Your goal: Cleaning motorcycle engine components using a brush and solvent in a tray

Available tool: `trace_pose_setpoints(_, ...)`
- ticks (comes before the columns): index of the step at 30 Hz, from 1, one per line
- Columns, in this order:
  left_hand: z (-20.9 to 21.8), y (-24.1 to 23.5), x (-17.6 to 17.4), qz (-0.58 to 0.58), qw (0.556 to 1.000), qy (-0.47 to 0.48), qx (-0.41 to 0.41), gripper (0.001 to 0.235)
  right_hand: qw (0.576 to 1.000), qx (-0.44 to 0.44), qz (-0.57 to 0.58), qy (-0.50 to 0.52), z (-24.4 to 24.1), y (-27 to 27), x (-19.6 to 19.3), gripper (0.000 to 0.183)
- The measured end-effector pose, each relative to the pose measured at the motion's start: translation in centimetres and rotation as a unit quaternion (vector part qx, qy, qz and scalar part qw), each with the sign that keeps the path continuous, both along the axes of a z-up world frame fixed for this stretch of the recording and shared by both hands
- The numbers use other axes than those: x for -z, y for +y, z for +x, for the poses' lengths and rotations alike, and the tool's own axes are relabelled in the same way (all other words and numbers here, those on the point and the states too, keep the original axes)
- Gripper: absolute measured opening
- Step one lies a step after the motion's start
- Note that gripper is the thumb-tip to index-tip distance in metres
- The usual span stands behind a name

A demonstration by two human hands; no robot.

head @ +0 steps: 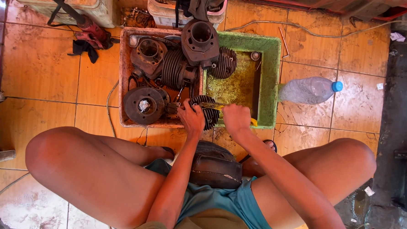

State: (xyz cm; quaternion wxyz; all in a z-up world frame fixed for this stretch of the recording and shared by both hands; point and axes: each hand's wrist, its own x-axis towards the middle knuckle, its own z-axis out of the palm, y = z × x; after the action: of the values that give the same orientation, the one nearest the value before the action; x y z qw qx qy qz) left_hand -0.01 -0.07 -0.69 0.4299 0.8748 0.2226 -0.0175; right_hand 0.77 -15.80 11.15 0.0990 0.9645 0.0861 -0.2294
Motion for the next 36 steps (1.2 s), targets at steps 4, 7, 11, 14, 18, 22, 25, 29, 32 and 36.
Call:
trace_pose_setpoints(4, -0.1, 0.2, -0.5, -0.015, 1.0, 0.009, 0.005, 0.038, 0.998, -0.021, -0.056, -0.037, 0.3, 0.9, -0.6, 0.021)
trace_pose_setpoints(7, 0.2, 0.2, -0.4, -0.014, 1.0, 0.013, 0.004, 0.037, 0.993, -0.049, -0.084, -0.062, 1.3, 0.1, -1.8, 0.018)
trace_pose_setpoints(11, -0.1, 0.1, -0.1, -0.004, 1.0, 0.019, 0.003, 0.037, 0.999, -0.043, 0.017, -0.018, 0.9, -0.6, -1.6, 0.016)
trace_pose_setpoints(14, 0.3, 0.3, -0.2, 0.001, 1.0, 0.013, 0.005, 0.037, 0.999, -0.027, 0.038, -0.007, 1.0, 0.0, 0.7, 0.015)
trace_pose_setpoints(18, 0.1, 0.1, -0.7, 0.003, 1.0, 0.017, 0.002, 0.038, 1.0, -0.006, -0.004, -0.01, 0.9, 2.0, -1.5, 0.017)
trace_pose_setpoints(22, -0.2, 0.0, -0.5, 0.002, 1.0, 0.022, 0.003, 0.037, 0.999, 0.033, 0.013, 0.01, 1.0, 1.1, -1.9, 0.017)
trace_pose_setpoints(25, 0.5, 0.1, -1.1, -0.003, 1.0, 0.015, 0.001, 0.038, 0.999, 0.027, 0.003, -0.021, 1.6, 0.7, -3.3, 0.016)
trace_pose_setpoints(29, -0.1, 0.3, -0.6, -0.01, 1.0, 0.011, -0.002, 0.039, 0.998, 0.067, 0.012, 0.009, 2.1, -1.0, -5.5, 0.016)
trace_pose_setpoints(32, 0.1, 0.0, 0.0, -0.009, 1.0, 0.007, -0.001, 0.039, 0.996, 0.078, 0.038, 0.005, 2.8, -1.4, -7.3, 0.018)
trace_pose_setpoints(36, 0.1, 0.2, -1.9, -0.012, 1.0, 0.01, 0.015, 0.038, 0.994, 0.066, 0.076, 0.046, 1.6, 0.5, -6.0, 0.019)
